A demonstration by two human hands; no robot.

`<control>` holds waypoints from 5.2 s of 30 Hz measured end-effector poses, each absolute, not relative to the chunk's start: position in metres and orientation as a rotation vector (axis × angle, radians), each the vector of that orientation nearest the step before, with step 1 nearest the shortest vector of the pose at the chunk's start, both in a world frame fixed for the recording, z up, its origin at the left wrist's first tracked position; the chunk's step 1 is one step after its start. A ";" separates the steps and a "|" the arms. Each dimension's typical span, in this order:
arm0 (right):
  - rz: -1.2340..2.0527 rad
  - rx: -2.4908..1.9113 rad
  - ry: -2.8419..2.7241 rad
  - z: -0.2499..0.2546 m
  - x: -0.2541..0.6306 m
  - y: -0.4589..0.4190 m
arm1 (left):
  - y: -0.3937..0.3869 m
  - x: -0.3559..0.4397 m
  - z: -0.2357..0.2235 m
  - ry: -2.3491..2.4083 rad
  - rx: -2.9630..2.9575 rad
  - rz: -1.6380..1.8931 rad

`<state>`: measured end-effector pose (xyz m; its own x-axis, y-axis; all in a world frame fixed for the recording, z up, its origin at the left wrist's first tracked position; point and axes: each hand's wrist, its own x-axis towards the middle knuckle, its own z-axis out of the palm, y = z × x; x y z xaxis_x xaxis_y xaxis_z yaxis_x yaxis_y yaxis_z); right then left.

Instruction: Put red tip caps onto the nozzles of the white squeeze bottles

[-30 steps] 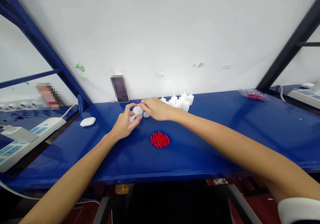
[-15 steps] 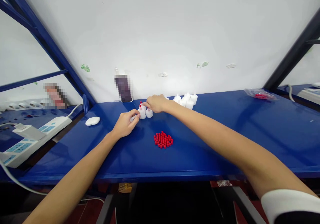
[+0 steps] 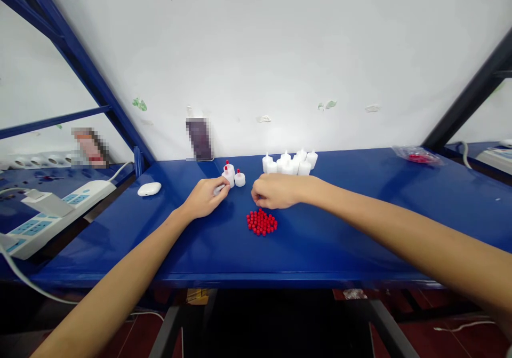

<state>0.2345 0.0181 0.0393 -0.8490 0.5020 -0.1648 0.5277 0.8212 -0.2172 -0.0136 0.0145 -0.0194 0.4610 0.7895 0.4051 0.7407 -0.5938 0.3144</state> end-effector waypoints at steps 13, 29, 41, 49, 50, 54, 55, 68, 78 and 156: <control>-0.517 0.599 2.971 0.031 0.252 0.020 | 0.016 -0.015 -0.024 1.328 2.626 0.706; -0.912 1.034 3.478 0.011 0.198 0.021 | 0.005 -0.005 -0.022 1.078 2.444 0.930; 0.164 0.748 3.447 0.004 0.195 0.032 | 0.004 0.002 -0.020 1.055 2.321 1.053; -0.390 0.754 3.453 0.009 0.181 0.029 | 0.005 -0.002 -0.018 1.179 2.365 1.051; -0.442 0.769 3.437 0.011 0.179 0.028 | 0.006 -0.002 -0.019 1.183 2.368 1.060; -0.372 0.951 3.322 0.036 0.180 0.033 | 0.009 -0.006 -0.019 1.212 2.349 1.134; -0.351 0.995 3.288 0.044 0.182 0.037 | 0.010 -0.007 -0.018 1.240 2.351 1.145; -0.137 1.320 2.871 0.064 0.181 0.088 | 0.017 -0.011 -0.017 1.434 2.607 0.907; 0.155 1.451 2.731 0.073 0.219 0.087 | 0.019 -0.013 -0.023 1.506 2.503 0.851; -0.572 1.103 3.241 0.045 0.192 0.046 | 0.012 -0.009 -0.025 1.215 2.410 0.960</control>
